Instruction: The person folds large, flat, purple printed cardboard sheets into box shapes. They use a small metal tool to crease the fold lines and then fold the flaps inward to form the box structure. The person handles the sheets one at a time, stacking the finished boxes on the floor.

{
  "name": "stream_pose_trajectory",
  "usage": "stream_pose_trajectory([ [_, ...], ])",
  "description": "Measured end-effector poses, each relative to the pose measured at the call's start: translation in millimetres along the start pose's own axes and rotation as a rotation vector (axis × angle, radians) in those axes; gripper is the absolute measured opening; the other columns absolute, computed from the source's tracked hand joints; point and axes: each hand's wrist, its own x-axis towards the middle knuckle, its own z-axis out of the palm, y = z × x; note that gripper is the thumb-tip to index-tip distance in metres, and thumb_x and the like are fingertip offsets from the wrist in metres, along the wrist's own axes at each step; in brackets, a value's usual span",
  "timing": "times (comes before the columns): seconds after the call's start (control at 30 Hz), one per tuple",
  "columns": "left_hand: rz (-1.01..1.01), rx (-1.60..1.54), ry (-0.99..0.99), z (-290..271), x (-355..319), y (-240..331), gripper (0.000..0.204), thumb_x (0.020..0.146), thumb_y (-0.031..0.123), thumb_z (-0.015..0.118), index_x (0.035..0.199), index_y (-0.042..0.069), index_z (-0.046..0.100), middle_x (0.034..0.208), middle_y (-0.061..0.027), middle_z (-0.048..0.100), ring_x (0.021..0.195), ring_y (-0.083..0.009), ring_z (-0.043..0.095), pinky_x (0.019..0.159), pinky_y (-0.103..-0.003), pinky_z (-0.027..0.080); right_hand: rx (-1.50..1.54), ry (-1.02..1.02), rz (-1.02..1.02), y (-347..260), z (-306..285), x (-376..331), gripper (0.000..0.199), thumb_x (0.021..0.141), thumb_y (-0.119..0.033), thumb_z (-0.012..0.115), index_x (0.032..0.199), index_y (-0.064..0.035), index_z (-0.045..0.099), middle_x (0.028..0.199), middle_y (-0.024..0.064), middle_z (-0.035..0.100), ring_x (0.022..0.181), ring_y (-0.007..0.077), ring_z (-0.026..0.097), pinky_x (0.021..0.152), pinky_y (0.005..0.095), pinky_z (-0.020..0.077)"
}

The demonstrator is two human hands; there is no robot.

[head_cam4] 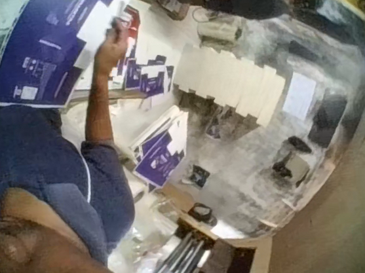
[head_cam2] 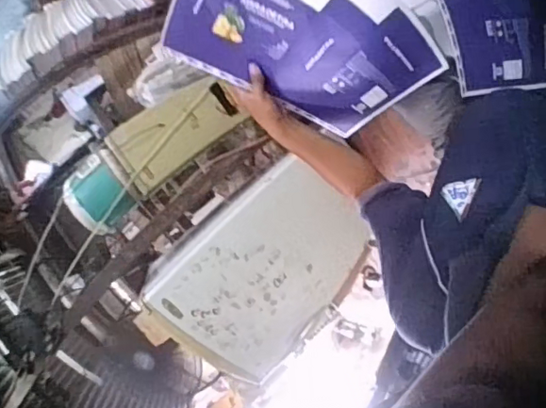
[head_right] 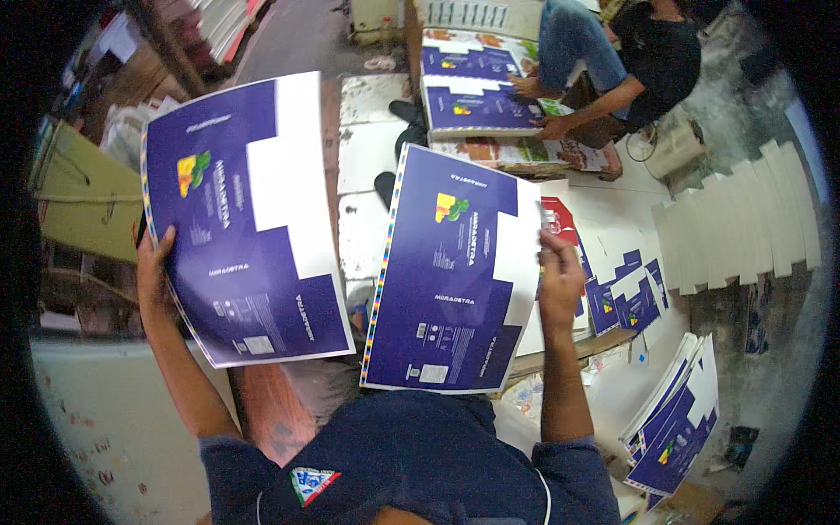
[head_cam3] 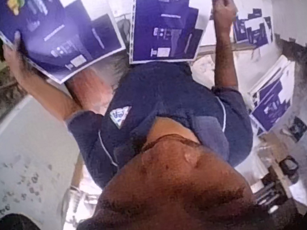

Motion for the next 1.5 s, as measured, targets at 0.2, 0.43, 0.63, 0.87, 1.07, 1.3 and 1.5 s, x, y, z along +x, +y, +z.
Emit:
stream_pose_trajectory([
  [0.2,0.042,-0.242,0.198,-0.4,31.0,6.3,0.059,0.09,0.03,0.071,0.136,0.0,0.049,0.126,-0.0134,0.06,0.108,-0.0244,0.061,0.093,-0.038,0.05,0.146,-0.041,0.619,92.1,-42.8,20.0,0.064,0.086,-0.054,0.067,0.129,-0.0066,0.06,0.113,0.0082,0.066,0.095,0.0191,0.062,0.079,0.0384,0.0501],
  [0.43,0.282,-0.534,0.525,65.9,129.3,-7.9,0.069,0.082,0.036,0.08,0.121,-0.015,0.056,0.118,-0.0216,0.064,0.1,-0.0322,0.065,0.087,-0.047,0.058,0.13,-0.105,0.263,42.2,-28.0,20.9,0.039,0.09,-0.036,0.067,0.105,-0.0001,0.07,0.088,0.005,0.07,0.076,0.012,0.06,0.068,0.0297,0.0486],
  [0.63,0.101,-0.461,0.432,214.4,147.7,-48.2,0.065,0.085,0.038,0.077,0.118,-0.013,0.053,0.113,-0.0227,0.063,0.093,-0.031,0.066,0.081,-0.045,0.06,0.109,0.493,0.097,-89.8,-141.2,20.4,0.021,0.094,-0.025,0.067,0.104,-0.0065,0.072,0.095,0.001,0.07,0.083,0.0101,0.061,0.078,0.0277,0.0503],
  [0.87,-0.034,-0.082,0.265,239.3,139.1,-65.1,0.056,0.088,0.039,0.074,0.109,-0.01,0.057,0.103,-0.0216,0.065,0.084,-0.0288,0.065,0.074,-0.043,0.058,0.455,0.333,0.054,-162.6,-406.9,-55.8,0.032,0.096,-0.02,0.06,0.12,0.0001,0.06,0.105,0.0117,0.068,0.095,0.0189,0.067,0.086,0.0357,0.057],
  [1.07,0.102,-0.208,0.208,238.6,131.7,-59.0,0.052,0.092,0.028,0.07,0.125,-0.01,0.055,0.119,-0.0208,0.064,0.1,-0.0274,0.063,0.087,-0.038,0.052,-0.01,0.28,0.648,-164.1,-529.8,-117.3,0.041,0.094,-0.031,0.061,0.124,-0.0035,0.062,0.119,0.0118,0.067,0.107,0.0263,0.062,0.097,0.047,0.0479],
  [1.3,0.238,-0.325,0.175,242.8,132.7,-68.3,0.041,0.094,0.02,0.067,0.124,-0.007,0.058,0.115,-0.0164,0.065,0.097,-0.0243,0.064,0.089,-0.035,0.05,-1.654,0.289,0.654,-48.1,-749.5,-166.2,0.027,0.085,-0.023,0.058,0.098,-0.002,0.069,0.099,0.0236,0.067,0.089,0.04,0.063,0.08,0.0516,0.0511],
  [1.5,0.165,-0.142,0.205,206.6,134.3,-50.8,0.041,0.093,0.02,0.068,0.123,-0.007,0.059,0.111,-0.0147,0.067,0.095,-0.0242,0.064,0.089,-0.036,0.051,-1.972,0.342,0.257,50.6,-701.8,-125.4,0.03,0.083,-0.022,0.053,0.091,0.0007,0.07,0.097,0.0273,0.067,0.091,0.0461,0.064,0.085,0.0527,0.0509],
])
